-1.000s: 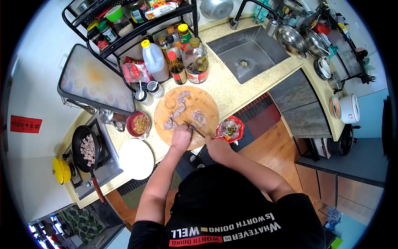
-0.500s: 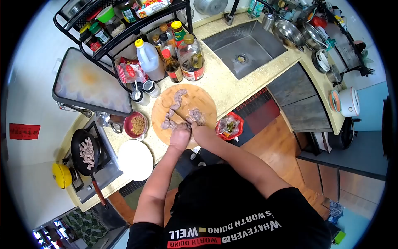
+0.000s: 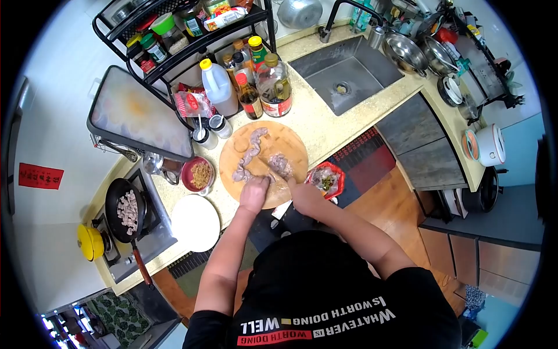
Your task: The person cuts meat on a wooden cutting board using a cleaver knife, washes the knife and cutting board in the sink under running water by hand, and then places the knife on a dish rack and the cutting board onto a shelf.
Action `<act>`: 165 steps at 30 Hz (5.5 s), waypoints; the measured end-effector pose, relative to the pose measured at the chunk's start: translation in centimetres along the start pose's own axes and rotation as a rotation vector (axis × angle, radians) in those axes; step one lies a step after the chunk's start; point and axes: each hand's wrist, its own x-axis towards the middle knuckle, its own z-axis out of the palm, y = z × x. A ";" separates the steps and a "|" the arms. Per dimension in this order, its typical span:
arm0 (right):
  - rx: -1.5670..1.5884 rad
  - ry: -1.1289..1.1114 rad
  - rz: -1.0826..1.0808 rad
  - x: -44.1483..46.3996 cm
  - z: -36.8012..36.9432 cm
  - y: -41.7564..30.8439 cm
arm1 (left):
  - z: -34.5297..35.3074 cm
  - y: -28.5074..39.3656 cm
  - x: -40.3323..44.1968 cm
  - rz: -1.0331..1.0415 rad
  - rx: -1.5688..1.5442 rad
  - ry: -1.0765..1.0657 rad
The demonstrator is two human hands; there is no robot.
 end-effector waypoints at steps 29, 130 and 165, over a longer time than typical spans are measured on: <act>0.073 0.005 -0.039 0.7 1.5 -0.3 | -3.2 -1.8 0.9 0.084 0.087 -0.006; 0.034 -0.078 -0.015 -0.4 -0.2 -1.9 | -0.7 -1.7 1.8 0.043 0.047 -0.105; 0.139 -0.004 -0.003 5.3 2.9 -4.2 | -1.8 -2.8 1.5 0.099 0.025 -0.219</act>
